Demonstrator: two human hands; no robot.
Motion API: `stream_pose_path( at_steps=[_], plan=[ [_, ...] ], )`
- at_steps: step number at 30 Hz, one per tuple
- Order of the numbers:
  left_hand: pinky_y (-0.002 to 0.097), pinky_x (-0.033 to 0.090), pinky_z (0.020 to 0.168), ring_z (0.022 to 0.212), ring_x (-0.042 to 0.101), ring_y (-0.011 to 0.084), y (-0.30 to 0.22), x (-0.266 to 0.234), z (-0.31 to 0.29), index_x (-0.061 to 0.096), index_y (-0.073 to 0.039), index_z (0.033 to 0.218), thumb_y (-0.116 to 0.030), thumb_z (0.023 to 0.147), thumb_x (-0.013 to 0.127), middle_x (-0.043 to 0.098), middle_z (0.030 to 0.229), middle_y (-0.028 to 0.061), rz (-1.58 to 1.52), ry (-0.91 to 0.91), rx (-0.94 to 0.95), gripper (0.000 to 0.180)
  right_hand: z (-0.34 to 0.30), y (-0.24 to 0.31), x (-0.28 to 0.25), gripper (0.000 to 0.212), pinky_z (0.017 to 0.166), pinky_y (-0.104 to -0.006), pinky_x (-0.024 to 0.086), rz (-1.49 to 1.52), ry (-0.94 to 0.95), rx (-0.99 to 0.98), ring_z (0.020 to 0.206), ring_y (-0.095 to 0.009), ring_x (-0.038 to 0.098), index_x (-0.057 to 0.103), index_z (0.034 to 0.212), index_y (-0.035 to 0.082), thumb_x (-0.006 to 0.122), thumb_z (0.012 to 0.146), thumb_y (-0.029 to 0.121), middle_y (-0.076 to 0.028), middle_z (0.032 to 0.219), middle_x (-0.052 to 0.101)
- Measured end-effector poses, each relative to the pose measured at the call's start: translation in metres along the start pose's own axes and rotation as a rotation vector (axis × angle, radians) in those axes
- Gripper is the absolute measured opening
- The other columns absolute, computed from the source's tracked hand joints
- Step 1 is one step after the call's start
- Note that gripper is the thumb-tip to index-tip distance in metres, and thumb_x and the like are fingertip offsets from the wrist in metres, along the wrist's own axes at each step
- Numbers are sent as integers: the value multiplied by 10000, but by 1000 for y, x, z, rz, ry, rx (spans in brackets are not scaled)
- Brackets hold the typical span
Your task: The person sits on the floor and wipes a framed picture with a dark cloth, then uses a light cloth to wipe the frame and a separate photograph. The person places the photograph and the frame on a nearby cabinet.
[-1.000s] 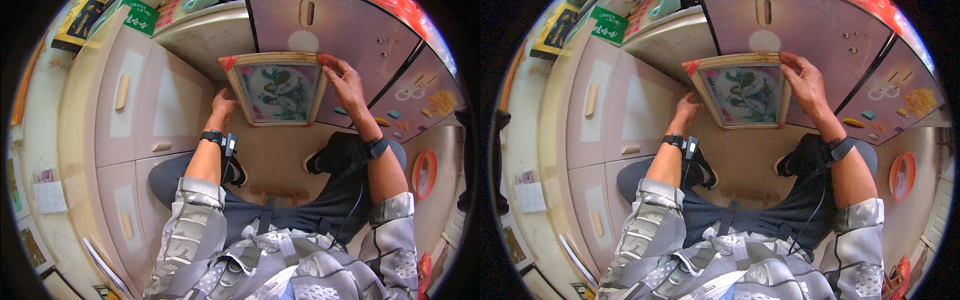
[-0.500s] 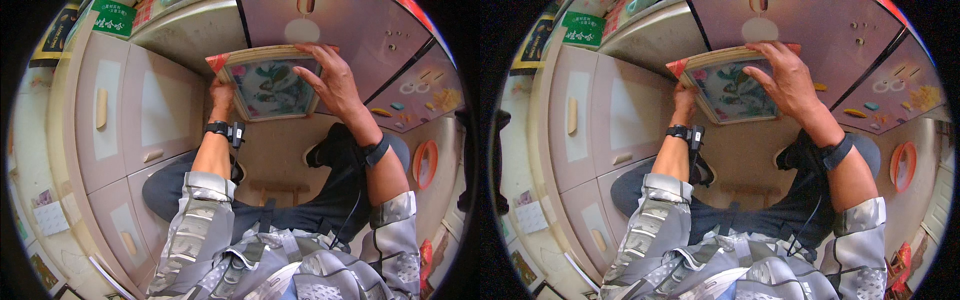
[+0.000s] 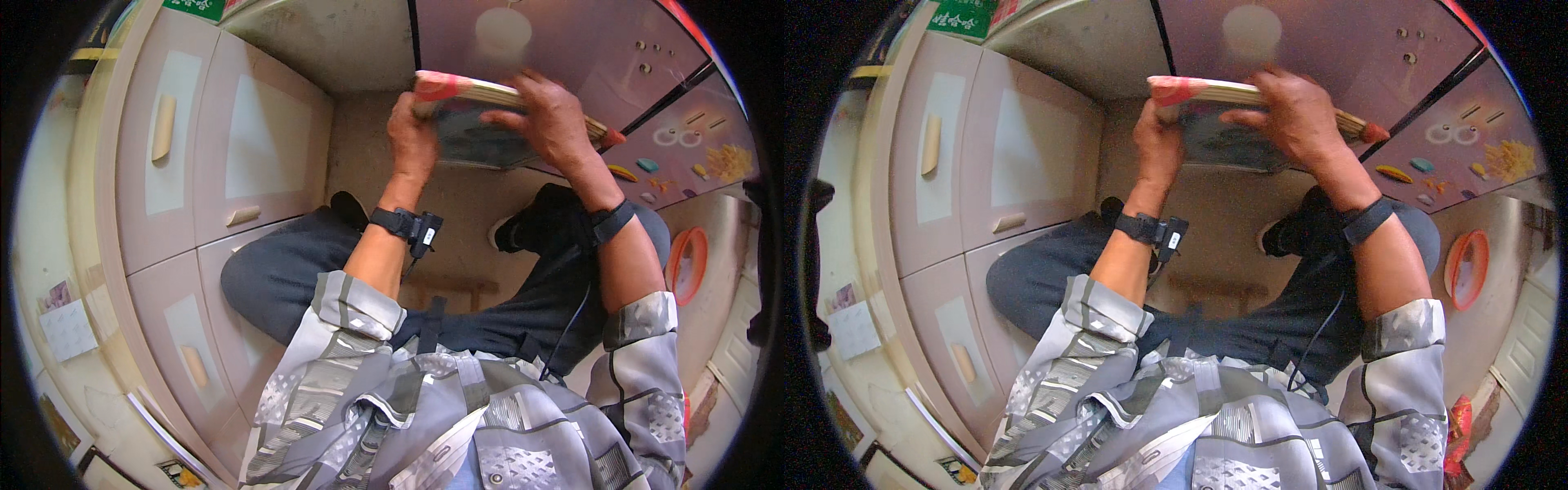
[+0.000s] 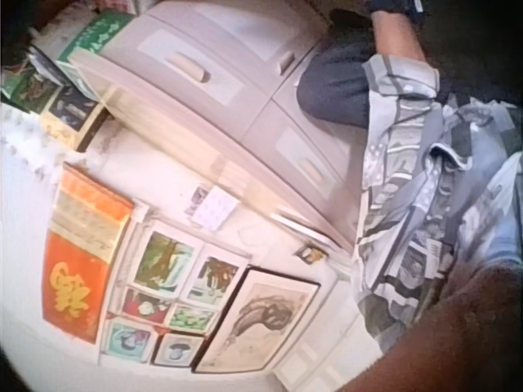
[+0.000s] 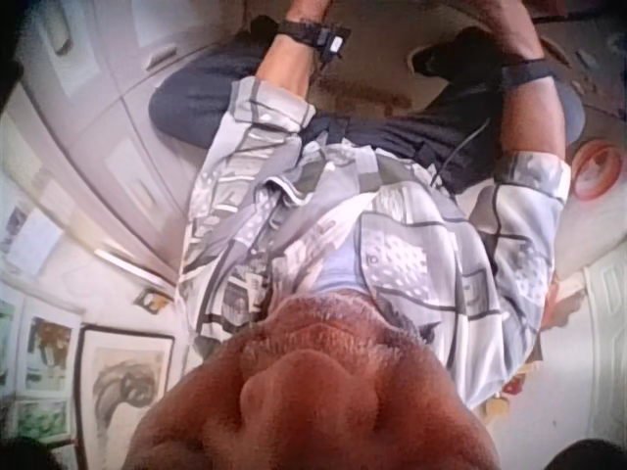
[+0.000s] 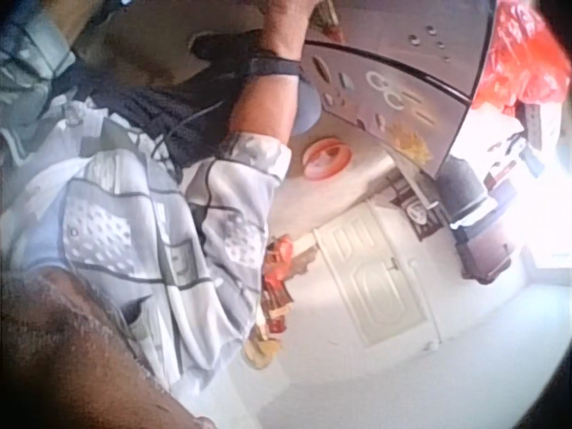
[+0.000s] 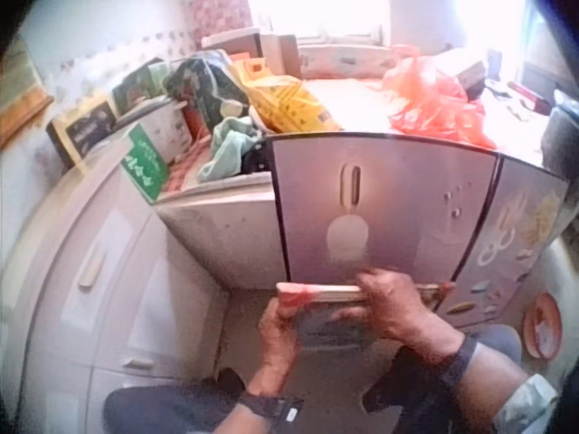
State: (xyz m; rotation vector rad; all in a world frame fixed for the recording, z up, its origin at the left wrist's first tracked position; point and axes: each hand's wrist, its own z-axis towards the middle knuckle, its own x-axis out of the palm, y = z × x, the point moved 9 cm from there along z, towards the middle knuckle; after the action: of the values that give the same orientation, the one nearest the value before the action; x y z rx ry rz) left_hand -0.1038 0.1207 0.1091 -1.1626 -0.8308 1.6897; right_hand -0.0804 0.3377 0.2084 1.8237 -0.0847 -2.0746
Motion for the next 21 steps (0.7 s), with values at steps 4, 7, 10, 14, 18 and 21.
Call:
stream_pose_path(
  at_steps=[4, 7, 10, 14, 18, 21],
  plan=[
    [460, 547, 993, 1114, 692, 405, -24, 13, -7, 677, -44, 1177, 145, 802, 589, 709, 1137, 186, -21, 93, -50, 429, -17, -29, -18, 498, 694, -451, 528, 25, -98, 54, 793, -289, 705, 718, 926, 69, 792, 923, 561, -125, 837, 678],
    [427, 544, 1042, 1153, 714, 342, -9, -3, -19, 700, -32, 1203, 137, 825, 598, 737, 1190, 161, 22, -17, -15, 426, -31, -58, -24, 561, 700, -495, 516, 2, -121, 103, 815, -403, 697, 696, 898, 68, 764, 914, 624, -168, 875, 693],
    [428, 550, 1033, 1200, 691, 299, 63, -38, -50, 715, -34, 1192, 150, 823, 608, 725, 1255, 116, -13, -285, -235, 426, -53, -87, -33, 563, 662, -461, 490, 123, -203, 143, 728, -331, 658, 684, 874, 57, 776, 922, 610, -139, 799, 654],
    [435, 538, 1054, 1237, 665, 302, 209, -35, -144, 670, -45, 1254, 57, 949, 592, 689, 1350, 113, 24, -406, -1163, 331, -76, -116, -35, 533, 644, -399, 475, 221, -252, 204, 682, -226, 595, 695, 880, 52, 794, 937, 573, -92, 743, 616],
    [414, 483, 1089, 1374, 563, 297, 279, 25, -201, 541, -91, 1477, 19, 990, 551, 555, 1539, 92, -469, -255, -1445, 500, -89, -130, -33, 500, 645, -384, 460, 238, -271, 205, 683, -208, 560, 680, 899, 44, 799, 947, 527, -80, 750, 577],
    [397, 441, 1115, 1476, 487, 292, 294, 70, -209, 444, -126, 1645, -9, 1021, 521, 453, 1682, 77, -825, -1, -1382, 639, -93, -133, -29, 515, 663, -382, 453, 257, -240, 180, 704, -215, 559, 670, 920, 21, 791, 946, 521, -77, 768, 551]
  ],
)
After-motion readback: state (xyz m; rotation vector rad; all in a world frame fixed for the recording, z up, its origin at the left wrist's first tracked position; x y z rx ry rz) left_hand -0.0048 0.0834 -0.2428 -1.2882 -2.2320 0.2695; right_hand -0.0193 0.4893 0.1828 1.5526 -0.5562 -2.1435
